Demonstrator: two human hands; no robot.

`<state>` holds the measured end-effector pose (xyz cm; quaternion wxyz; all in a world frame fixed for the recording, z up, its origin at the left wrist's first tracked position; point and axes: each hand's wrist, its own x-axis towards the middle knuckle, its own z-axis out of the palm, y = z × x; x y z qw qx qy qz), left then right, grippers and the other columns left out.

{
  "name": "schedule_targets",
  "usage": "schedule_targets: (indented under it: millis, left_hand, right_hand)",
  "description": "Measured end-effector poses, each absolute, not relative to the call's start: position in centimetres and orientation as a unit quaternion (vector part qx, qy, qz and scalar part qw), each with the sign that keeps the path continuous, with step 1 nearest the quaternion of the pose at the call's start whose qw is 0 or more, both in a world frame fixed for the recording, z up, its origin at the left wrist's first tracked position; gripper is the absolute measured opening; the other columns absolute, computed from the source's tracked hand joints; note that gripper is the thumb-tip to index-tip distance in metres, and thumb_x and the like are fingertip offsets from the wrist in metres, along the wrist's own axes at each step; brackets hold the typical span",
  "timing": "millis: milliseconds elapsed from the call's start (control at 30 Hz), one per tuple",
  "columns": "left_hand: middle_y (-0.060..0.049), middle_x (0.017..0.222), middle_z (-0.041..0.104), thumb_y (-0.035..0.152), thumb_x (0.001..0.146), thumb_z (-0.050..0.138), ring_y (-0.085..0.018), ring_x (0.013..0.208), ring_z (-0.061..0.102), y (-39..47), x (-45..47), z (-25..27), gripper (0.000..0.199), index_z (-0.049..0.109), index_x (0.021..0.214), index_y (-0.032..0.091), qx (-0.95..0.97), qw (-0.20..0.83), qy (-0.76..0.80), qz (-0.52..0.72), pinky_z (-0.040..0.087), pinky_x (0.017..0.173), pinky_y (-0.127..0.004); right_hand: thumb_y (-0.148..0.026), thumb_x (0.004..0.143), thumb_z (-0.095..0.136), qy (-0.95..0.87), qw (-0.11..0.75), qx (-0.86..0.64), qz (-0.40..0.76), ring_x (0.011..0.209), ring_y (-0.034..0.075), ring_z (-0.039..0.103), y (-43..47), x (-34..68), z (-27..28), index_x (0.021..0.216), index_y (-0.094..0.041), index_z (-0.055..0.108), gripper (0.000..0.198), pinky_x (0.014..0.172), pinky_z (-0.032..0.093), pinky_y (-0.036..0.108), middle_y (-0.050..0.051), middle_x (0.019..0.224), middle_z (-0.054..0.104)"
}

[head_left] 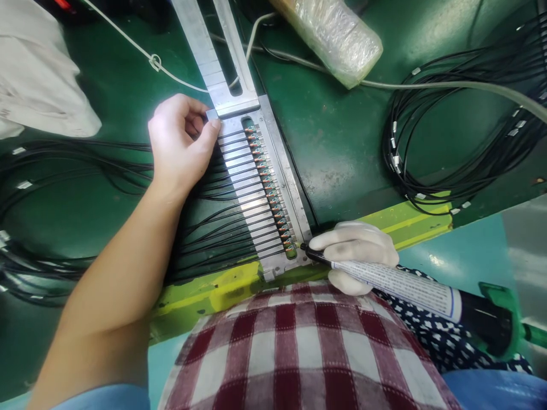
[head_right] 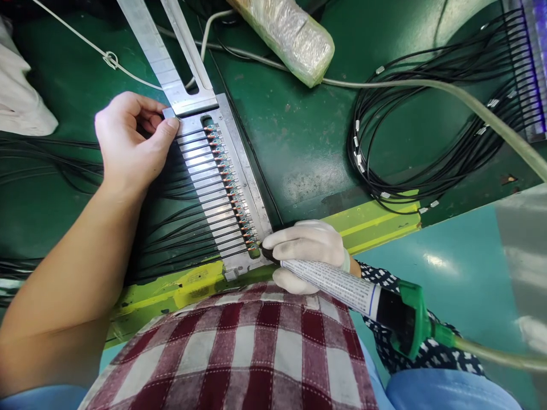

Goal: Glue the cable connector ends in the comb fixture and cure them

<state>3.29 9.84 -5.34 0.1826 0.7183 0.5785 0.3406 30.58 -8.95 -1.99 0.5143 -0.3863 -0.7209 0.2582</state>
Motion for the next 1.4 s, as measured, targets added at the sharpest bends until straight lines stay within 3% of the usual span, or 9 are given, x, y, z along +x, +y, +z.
schedule_targets:
  millis: [433,567,1000,1133,1400]
  left_hand:
    - [0.001,0.071,0.053,0.023,0.072,0.063,-0.009,0.063,0.045,9.8,3.4,-5.1,0.018,0.066,0.088,0.015,0.723,0.179,0.572,0.343,0.042,0.064,-0.026]
    - [0.002,0.071,0.053,0.022,0.073,0.066,-0.009,0.065,0.047,9.8,3.4,-5.2,0.017,0.065,0.089,0.015,0.717,0.186,0.580,0.338,0.046,0.069,-0.027]
    - [0.003,0.074,0.051,0.013,0.080,0.068,-0.006,0.067,0.043,9.6,3.4,-4.9,0.018,0.064,0.096,0.007,0.730,0.174,0.586,0.305,0.046,0.075,-0.025]
    - [0.002,0.075,0.051,0.023,0.082,0.071,-0.006,0.069,0.046,9.8,3.3,-5.2,0.026,0.064,0.099,0.004,0.732,0.175,0.588,0.295,0.048,0.079,-0.028]
    - [0.003,0.076,0.049,0.061,0.086,0.063,-0.006,0.074,0.054,10.2,2.9,-5.6,0.061,0.061,0.100,0.001,0.753,0.157,0.574,0.282,0.051,0.081,-0.032]
  right_hand:
    - [-0.018,0.075,0.069,-0.721,0.516,-0.379,0.266,0.066,0.016,0.073,-8.8,30.6,-2.0,0.084,-0.018,0.066,0.009,0.057,0.061,0.027,0.005,0.088,0.078]
    - [-0.020,0.075,0.070,-0.723,0.512,-0.379,0.267,0.070,0.017,0.075,-8.7,30.7,-2.1,0.087,-0.019,0.066,0.012,0.062,0.062,0.026,0.006,0.090,0.078]
    - [-0.016,0.075,0.066,-0.739,0.496,-0.365,0.274,0.060,0.016,0.068,-10.1,31.2,-1.7,0.093,-0.021,0.064,0.019,0.051,0.051,0.029,0.006,0.090,0.078]
    - [-0.017,0.076,0.067,-0.747,0.475,-0.374,0.277,0.060,0.016,0.068,-10.0,31.2,-1.5,0.092,-0.022,0.062,0.017,0.052,0.052,0.029,0.006,0.091,0.078]
    - [-0.018,0.075,0.069,-0.746,0.483,-0.362,0.281,0.065,0.017,0.071,-9.8,31.3,-1.9,0.095,-0.022,0.064,0.021,0.054,0.053,0.029,0.006,0.094,0.078]
